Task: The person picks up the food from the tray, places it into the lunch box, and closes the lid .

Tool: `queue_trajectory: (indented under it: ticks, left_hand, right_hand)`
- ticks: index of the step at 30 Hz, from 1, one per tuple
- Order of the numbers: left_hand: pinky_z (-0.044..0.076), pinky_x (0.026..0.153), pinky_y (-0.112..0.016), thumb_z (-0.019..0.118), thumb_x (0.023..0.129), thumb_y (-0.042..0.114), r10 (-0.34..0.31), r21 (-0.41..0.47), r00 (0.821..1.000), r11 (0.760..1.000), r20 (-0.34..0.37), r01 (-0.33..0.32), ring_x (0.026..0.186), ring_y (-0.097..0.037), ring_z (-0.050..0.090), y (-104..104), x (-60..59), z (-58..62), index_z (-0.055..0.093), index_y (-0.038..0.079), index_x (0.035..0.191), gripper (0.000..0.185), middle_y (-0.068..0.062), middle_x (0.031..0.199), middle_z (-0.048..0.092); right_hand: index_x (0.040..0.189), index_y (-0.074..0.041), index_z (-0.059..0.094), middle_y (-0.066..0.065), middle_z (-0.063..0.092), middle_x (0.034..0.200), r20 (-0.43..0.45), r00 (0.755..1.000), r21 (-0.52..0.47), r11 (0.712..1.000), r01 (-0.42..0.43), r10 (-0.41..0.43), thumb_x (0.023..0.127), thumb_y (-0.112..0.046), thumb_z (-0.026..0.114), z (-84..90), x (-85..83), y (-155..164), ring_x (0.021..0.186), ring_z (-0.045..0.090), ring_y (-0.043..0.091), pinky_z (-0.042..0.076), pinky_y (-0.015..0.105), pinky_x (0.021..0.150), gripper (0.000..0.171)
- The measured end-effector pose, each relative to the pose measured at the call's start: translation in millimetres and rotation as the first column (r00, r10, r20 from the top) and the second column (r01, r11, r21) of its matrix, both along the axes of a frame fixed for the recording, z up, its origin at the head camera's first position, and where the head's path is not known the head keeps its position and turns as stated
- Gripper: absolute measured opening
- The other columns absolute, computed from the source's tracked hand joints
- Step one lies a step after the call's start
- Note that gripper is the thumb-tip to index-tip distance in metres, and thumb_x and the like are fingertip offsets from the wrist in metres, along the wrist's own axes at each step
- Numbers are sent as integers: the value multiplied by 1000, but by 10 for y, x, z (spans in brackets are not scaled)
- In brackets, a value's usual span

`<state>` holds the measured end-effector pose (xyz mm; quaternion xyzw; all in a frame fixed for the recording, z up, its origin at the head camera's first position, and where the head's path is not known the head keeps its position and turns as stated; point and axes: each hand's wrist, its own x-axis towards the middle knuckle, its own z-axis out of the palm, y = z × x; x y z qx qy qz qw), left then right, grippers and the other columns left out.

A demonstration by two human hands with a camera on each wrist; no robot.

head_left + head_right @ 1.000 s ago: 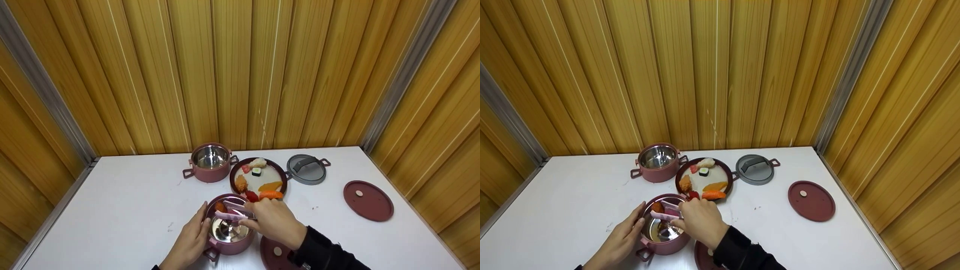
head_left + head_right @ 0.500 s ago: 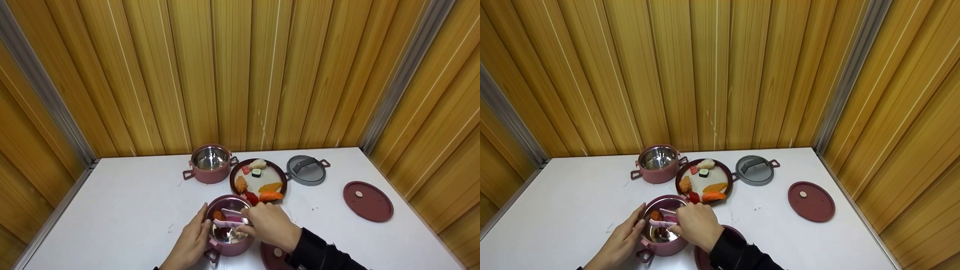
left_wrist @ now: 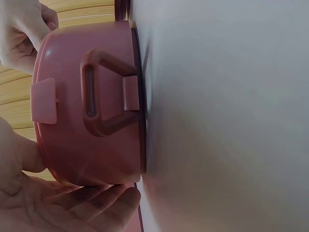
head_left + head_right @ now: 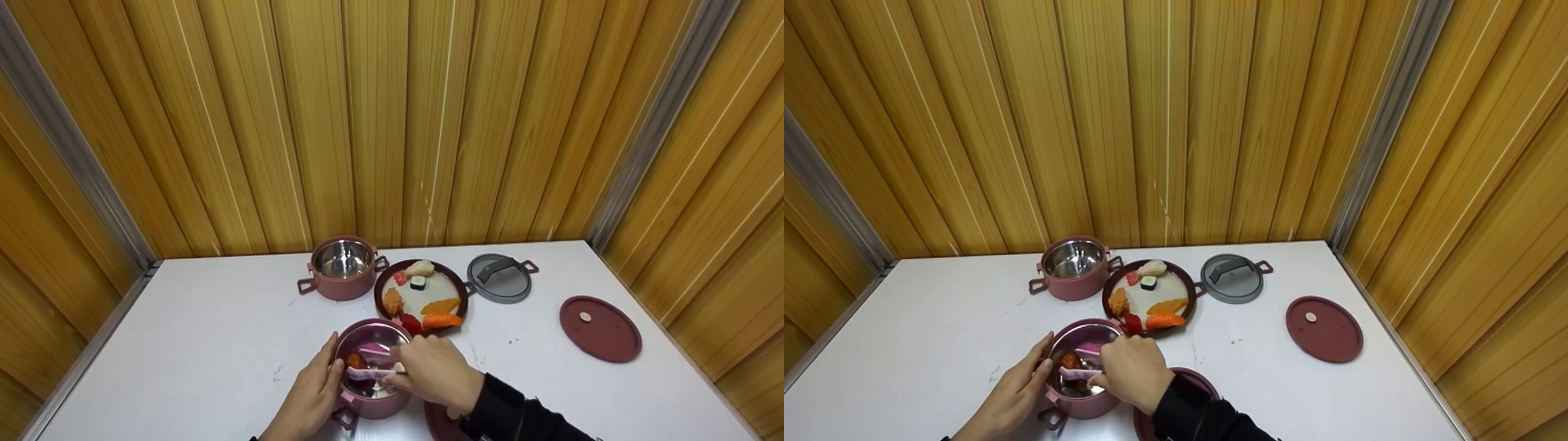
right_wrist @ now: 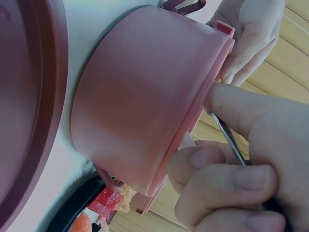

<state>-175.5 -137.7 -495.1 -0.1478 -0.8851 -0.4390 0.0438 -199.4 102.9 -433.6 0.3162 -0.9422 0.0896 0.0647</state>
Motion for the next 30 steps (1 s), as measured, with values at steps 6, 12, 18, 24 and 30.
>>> queue_trajectory:
  ticks: [6,12,18,24,30]
  left_hand:
    - [34,125,-67,43,117,26,10,-10,1000,1000,-7,-11,152,-52,44,6,3,-2,35,-8,163,58,-31,166,42]
    - [35,124,-67,43,117,24,-1,-14,999,1000,-32,1,151,-52,46,-11,-14,-10,36,-9,162,57,-32,165,43]
    - [36,123,-68,43,116,23,-1,-11,999,1000,-40,1,150,-53,46,-15,-13,-8,36,-10,162,56,-33,164,44]
    - [33,125,-67,41,117,26,7,-2,1000,1000,8,-7,153,-53,42,-8,-1,1,33,-8,164,58,-32,167,40]
    - [34,124,-68,42,117,27,12,-4,1000,1000,2,-12,152,-53,43,-2,6,0,34,-8,163,58,-31,166,41]
  right_hand:
    - [93,-15,82,0,71,69,19,1000,-5,1000,8,-8,89,-48,85,4,2,-6,53,55,14,37,27,46,33]
    - [87,-16,81,-2,70,67,21,1000,4,1000,4,-4,87,-51,87,18,-1,-24,51,53,13,35,27,45,35]
    - [85,-16,80,-3,68,65,-1,1000,17,1000,8,-8,88,-50,86,15,4,-33,50,49,11,32,27,45,35]
    - [85,-16,80,-3,68,65,-26,999,40,999,21,-20,89,-54,84,9,6,-40,50,51,12,32,27,44,38]
    - [85,-16,79,-2,67,64,-25,999,49,998,28,-27,89,-54,84,4,8,-39,50,50,13,32,28,44,39]
